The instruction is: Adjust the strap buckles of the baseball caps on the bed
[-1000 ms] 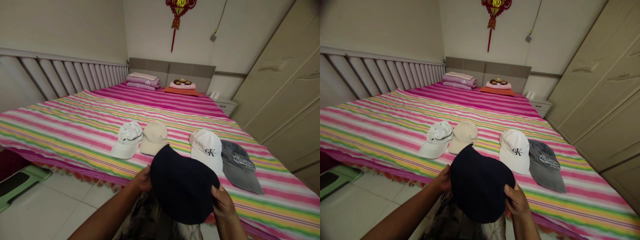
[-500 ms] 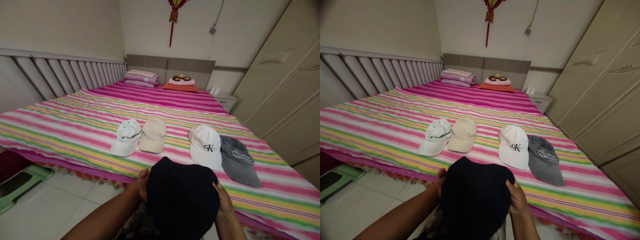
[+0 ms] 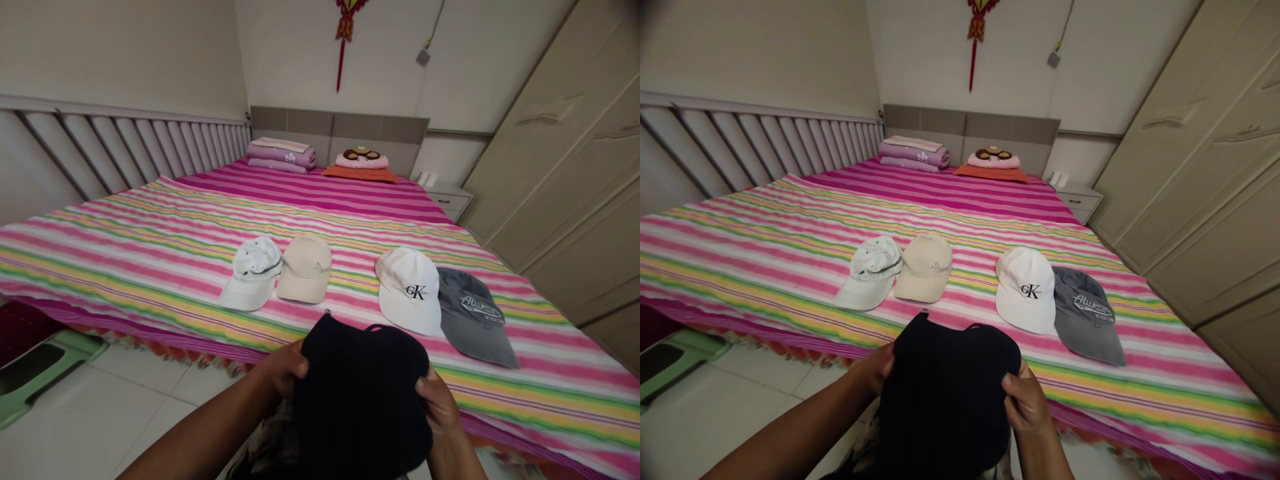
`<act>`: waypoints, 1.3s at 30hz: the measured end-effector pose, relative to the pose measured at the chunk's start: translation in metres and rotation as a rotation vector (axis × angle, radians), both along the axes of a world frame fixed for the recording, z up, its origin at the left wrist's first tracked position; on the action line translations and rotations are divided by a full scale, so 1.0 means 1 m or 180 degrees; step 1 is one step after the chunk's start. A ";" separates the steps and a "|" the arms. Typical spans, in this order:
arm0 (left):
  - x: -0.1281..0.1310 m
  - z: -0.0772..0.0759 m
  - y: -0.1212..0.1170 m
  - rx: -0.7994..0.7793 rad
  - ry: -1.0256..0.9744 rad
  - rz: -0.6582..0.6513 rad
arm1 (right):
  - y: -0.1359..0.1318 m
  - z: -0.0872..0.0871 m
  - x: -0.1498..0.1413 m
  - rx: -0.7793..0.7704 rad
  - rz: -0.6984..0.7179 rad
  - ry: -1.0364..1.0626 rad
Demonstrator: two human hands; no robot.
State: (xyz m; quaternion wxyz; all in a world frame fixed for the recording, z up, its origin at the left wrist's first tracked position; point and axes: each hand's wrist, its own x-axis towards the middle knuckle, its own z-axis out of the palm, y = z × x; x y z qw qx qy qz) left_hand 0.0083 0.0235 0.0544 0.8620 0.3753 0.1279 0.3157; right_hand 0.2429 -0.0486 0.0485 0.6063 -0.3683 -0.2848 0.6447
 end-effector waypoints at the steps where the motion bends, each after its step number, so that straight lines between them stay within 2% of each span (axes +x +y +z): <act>1: 0.001 0.005 0.002 -0.0073 -0.0013 0.0020 | -0.001 -0.002 0.004 0.0081 0.0042 -0.0032; 4: 0.005 0.020 0.008 -0.0352 -0.0117 0.0207 | -0.006 -0.002 0.013 0.0251 0.0131 -0.0144; 7: 0.007 0.030 0.011 -0.0457 -0.0025 0.0313 | -0.011 0.011 0.012 0.0097 0.0402 -0.0259; 9: 0.006 0.033 0.011 -0.0356 0.0110 0.0380 | -0.013 0.022 0.006 0.0097 0.0660 -0.0289; 12: 0.005 0.040 0.011 -0.0095 0.0337 0.0341 | -0.014 0.034 -0.003 0.0521 0.0823 -0.0351; 14: 0.004 0.045 0.010 0.0060 0.0554 0.0288 | -0.014 0.037 -0.005 0.0742 0.0842 -0.0337; 19: 0.005 0.055 0.011 0.0392 0.0853 0.0283 | -0.013 0.034 -0.003 0.0875 0.1055 -0.0223; 23: 0.007 0.058 0.012 0.0545 0.1034 0.0302 | -0.014 0.046 -0.008 0.0896 0.0844 -0.0390; 28: 0.010 0.063 0.012 0.0654 0.1353 0.0387 | -0.016 0.066 -0.012 0.0800 0.0588 -0.0281; 33: 0.014 0.068 0.010 0.0869 0.1339 0.0421 | -0.011 0.069 -0.012 0.0501 0.0442 -0.0497; 36: 0.017 0.071 0.009 0.1014 0.1261 0.0416 | -0.005 0.069 -0.018 0.0276 0.0557 -0.0656; 39: 0.017 0.073 0.009 0.1147 0.1200 0.0374 | 0.000 0.073 -0.026 0.0233 0.0485 -0.0658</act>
